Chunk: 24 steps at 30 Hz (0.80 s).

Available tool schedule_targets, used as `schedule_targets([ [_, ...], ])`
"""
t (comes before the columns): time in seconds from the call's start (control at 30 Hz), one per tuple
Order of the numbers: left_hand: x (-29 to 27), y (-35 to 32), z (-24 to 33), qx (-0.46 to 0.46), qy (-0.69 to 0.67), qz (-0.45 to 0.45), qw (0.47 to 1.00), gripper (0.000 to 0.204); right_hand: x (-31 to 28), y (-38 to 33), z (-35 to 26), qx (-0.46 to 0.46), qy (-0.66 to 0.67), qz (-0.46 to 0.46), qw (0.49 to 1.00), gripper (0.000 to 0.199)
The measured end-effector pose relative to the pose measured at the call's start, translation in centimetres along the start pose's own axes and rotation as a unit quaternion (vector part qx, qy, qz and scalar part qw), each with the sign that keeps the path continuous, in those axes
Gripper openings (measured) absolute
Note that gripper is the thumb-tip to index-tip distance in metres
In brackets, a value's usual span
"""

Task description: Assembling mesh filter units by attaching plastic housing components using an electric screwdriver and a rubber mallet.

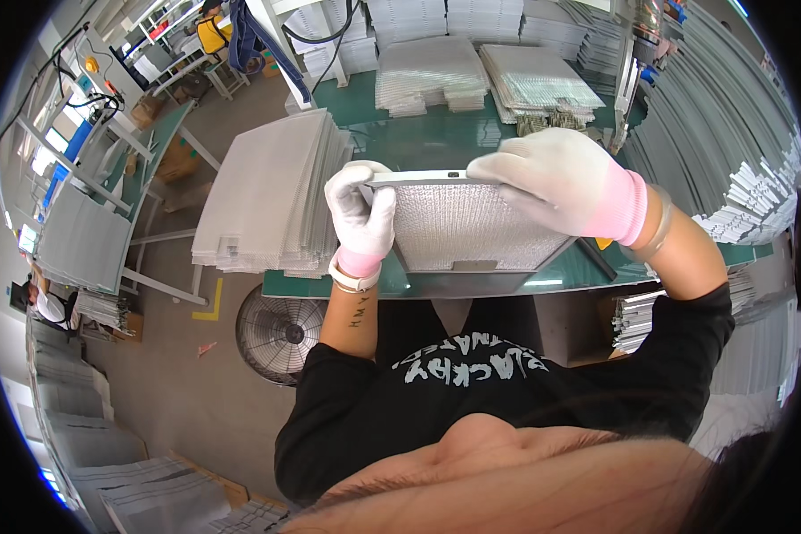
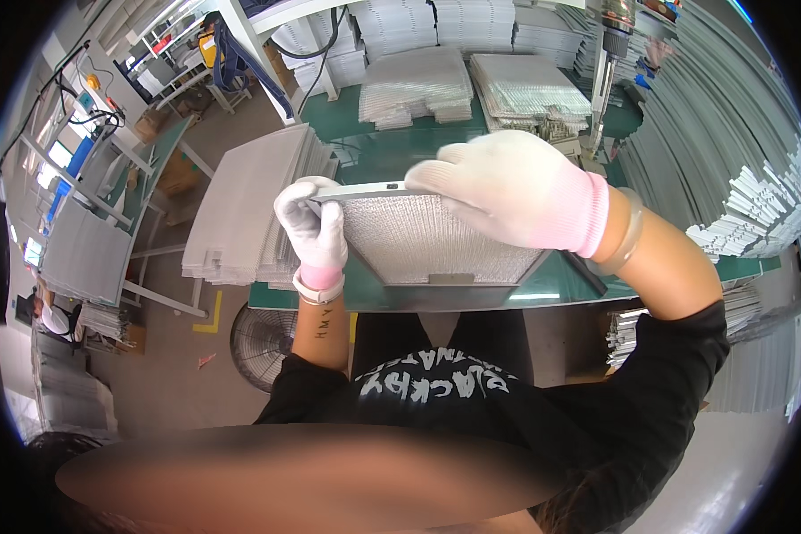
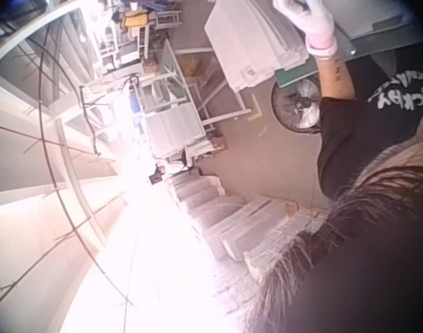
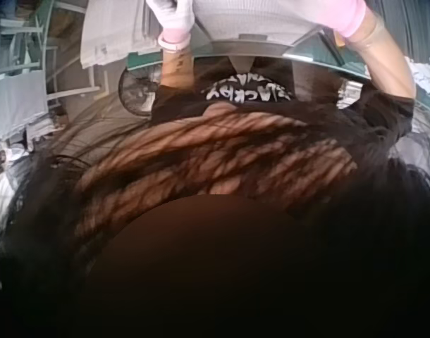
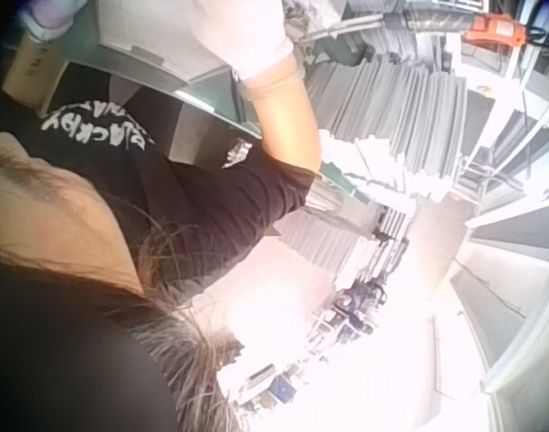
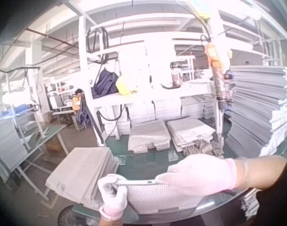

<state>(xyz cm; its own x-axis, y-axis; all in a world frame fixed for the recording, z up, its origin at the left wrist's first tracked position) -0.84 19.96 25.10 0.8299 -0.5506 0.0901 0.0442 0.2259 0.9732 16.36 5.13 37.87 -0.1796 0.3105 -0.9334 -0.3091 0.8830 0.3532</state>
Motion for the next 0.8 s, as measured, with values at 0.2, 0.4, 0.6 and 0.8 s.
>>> schedule_targets([
  [0.2,-1.3,-2.0,-1.6,-0.037,0.052,0.026,0.998,0.042,-2.9,0.2,-1.4,-0.010,-0.066,0.136,0.988,0.037],
  [0.4,-1.5,6.3,-1.8,-0.017,0.055,-0.034,0.998,0.037,2.9,-11.2,6.9,0.252,0.144,0.319,0.902,0.026],
  [0.6,12.1,12.7,2.0,0.233,0.155,-0.513,0.811,0.024,19.6,-24.0,13.4,0.547,-0.141,-0.154,0.811,0.046],
  [0.8,17.1,4.8,-2.1,0.291,0.127,-0.602,0.733,0.025,18.0,-25.7,12.9,0.508,0.215,0.001,0.834,0.043],
])
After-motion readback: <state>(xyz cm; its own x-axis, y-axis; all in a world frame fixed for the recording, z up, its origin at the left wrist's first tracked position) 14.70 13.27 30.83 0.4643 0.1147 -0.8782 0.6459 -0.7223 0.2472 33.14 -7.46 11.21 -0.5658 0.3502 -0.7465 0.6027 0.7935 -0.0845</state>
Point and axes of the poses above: each hand's wrist, its own y-axis towards the middle knuckle, its own x-axis out of the palm, z = x × y, the point moved 4 cm from there along y, towards the middle knuckle, and after that the axes turned 13 degrees about x, right-handed, at the moved point
